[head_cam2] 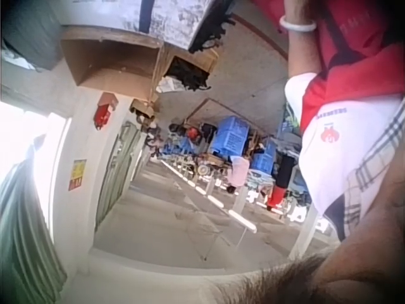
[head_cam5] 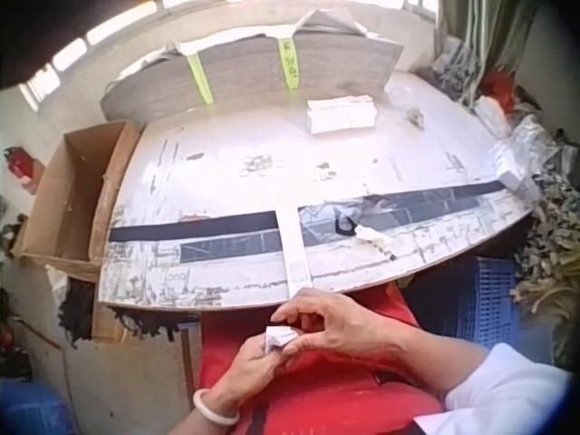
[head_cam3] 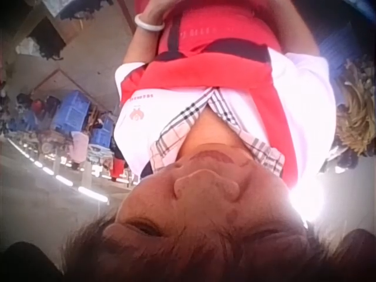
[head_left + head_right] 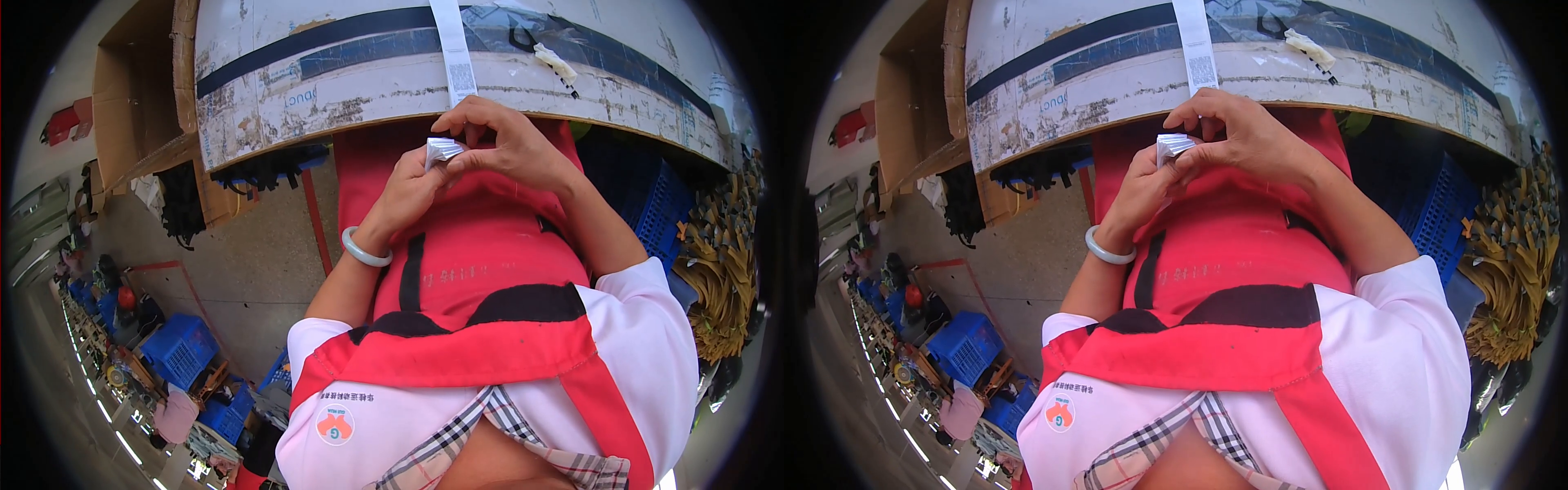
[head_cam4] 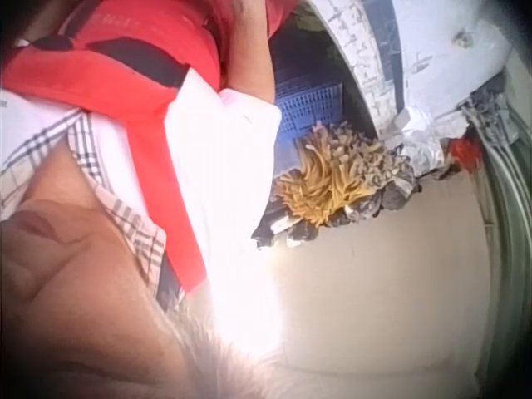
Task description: Folding printed paper labels or instructions by hand.
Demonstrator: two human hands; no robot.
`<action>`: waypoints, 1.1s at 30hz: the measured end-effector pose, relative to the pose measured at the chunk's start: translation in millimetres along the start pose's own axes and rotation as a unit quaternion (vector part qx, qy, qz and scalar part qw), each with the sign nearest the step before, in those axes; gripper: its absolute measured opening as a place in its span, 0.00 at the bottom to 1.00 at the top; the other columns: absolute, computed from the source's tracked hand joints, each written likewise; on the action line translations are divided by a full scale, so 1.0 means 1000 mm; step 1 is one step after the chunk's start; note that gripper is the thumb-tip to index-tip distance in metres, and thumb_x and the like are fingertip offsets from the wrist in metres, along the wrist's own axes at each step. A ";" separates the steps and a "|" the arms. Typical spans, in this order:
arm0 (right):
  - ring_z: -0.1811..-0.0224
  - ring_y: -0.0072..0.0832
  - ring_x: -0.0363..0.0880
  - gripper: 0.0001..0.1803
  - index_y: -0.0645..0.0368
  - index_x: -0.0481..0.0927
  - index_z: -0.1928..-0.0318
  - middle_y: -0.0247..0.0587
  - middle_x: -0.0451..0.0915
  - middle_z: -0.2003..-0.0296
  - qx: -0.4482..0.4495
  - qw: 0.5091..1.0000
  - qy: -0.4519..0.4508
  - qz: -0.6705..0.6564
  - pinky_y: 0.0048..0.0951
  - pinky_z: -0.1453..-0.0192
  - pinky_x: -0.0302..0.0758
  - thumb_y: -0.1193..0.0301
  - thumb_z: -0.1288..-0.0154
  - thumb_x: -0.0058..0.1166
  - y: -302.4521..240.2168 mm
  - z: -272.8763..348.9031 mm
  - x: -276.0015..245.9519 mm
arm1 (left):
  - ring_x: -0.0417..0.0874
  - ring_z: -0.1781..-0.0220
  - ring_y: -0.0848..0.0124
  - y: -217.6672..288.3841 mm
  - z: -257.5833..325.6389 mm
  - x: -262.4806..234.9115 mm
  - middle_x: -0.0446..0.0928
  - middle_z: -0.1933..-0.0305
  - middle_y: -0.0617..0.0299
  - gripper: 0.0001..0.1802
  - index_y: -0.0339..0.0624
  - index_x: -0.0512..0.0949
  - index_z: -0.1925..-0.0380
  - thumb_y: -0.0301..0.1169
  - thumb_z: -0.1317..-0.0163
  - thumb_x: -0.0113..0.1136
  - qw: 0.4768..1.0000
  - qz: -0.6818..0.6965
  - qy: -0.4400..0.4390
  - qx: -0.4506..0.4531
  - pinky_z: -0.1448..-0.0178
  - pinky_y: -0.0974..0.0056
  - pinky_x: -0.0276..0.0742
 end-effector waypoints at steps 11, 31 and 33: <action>0.65 0.23 0.76 0.04 0.62 0.84 0.65 0.36 0.78 0.67 -0.020 0.999 0.027 -0.037 0.23 0.59 0.73 0.74 0.37 0.63 0.011 -0.001 0.002 | 0.61 0.75 0.84 -0.004 -0.006 0.001 0.65 0.76 0.73 0.13 0.40 0.75 0.65 0.36 0.24 0.50 0.994 -0.111 -0.008 0.020 0.73 0.74 0.56; 0.64 0.24 0.78 0.09 0.56 0.87 0.56 0.35 0.80 0.61 -0.092 0.989 0.107 0.036 0.22 0.59 0.74 0.71 0.37 0.64 -0.013 -0.031 -0.028 | 0.80 0.59 0.78 0.061 -0.021 -0.023 0.82 0.59 0.64 0.11 0.35 0.83 0.56 0.19 0.39 0.65 0.895 -0.209 0.160 0.360 0.54 0.73 0.77; 0.65 0.24 0.78 0.09 0.58 0.86 0.56 0.37 0.81 0.61 -0.108 0.989 0.101 0.019 0.22 0.59 0.75 0.71 0.36 0.64 -0.016 -0.029 -0.026 | 0.79 0.61 0.79 0.055 -0.019 -0.024 0.82 0.61 0.66 0.10 0.35 0.83 0.56 0.20 0.38 0.65 0.912 -0.178 0.173 0.326 0.56 0.73 0.76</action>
Point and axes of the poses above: each hand's wrist, its own z-axis away from the middle knuckle, its own x-axis out of the palm, y = z × x, the point moved 4 cm from there along -z, towards the middle knuckle
